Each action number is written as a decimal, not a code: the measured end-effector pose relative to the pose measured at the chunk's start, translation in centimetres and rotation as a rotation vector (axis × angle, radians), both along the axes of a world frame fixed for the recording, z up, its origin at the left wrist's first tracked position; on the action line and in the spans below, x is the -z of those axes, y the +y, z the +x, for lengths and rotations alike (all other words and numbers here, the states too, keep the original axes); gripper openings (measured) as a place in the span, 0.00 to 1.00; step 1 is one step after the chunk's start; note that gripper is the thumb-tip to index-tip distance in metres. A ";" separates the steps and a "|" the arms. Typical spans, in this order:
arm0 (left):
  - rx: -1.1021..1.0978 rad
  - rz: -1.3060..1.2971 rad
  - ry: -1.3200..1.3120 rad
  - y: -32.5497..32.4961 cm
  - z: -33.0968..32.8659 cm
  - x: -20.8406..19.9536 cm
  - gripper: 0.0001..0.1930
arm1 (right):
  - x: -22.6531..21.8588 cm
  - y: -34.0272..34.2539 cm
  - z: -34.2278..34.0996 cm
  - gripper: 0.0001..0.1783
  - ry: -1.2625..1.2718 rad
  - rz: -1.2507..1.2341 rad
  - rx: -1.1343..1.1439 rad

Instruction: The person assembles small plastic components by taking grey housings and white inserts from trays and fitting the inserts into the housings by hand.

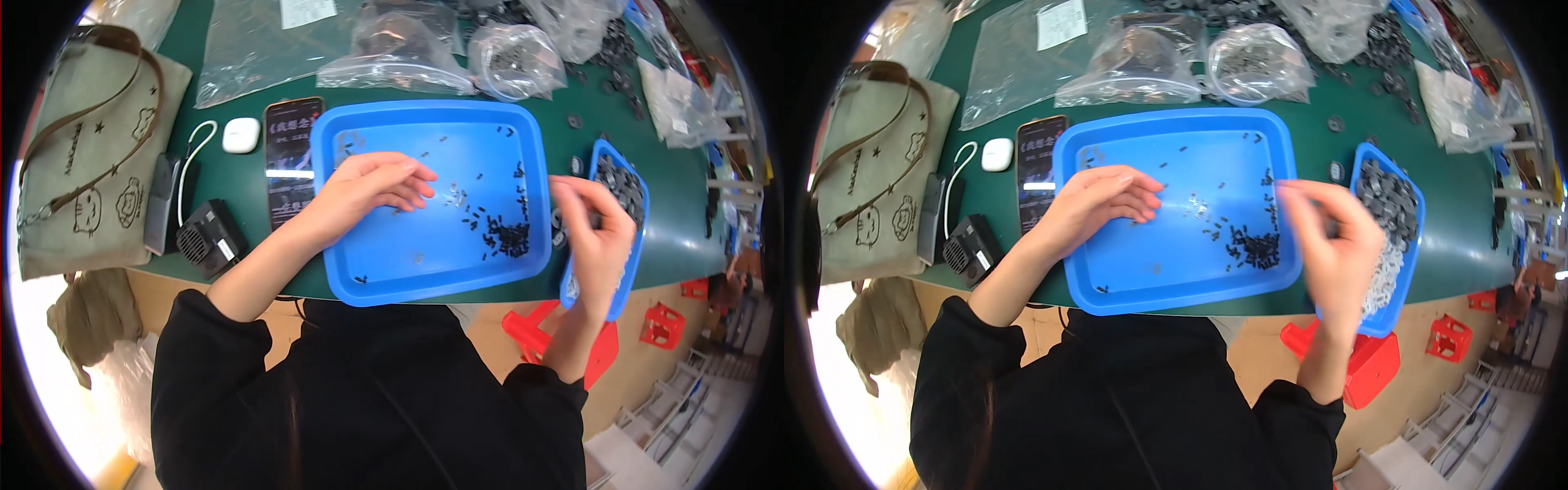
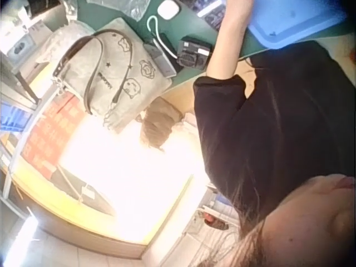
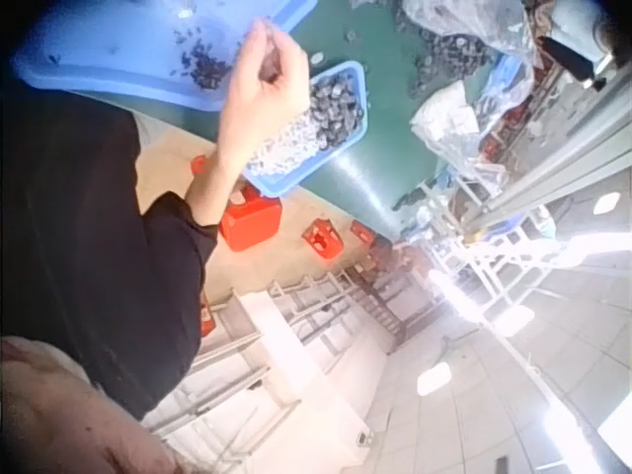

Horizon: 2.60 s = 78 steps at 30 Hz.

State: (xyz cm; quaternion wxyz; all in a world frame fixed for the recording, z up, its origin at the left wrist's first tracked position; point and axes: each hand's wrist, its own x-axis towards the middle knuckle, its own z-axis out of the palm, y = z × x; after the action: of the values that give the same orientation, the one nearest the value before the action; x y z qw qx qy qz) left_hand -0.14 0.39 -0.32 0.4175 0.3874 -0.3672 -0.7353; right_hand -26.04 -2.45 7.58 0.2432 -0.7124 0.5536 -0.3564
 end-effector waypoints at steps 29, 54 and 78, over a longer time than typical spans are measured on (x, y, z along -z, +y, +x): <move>-0.221 -0.005 0.277 -0.2 0.1 0.9 0.15 | 5.0 -3.3 9.5 0.14 -0.194 0.009 -0.600; -0.492 -0.558 -0.382 0.1 -0.3 0.7 0.20 | 5.7 -3.2 9.4 0.11 -0.547 0.107 -0.387; -0.511 -0.471 -0.144 0.3 -0.1 0.3 0.20 | 4.6 -2.7 9.4 0.17 -0.639 0.383 -0.506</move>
State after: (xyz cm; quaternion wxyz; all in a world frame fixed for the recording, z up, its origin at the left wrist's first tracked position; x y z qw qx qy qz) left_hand -0.28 0.66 -0.60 0.6389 0.4106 -0.4465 -0.4732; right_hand -16.68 -5.11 2.93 0.6088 -0.6217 0.3153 -0.3787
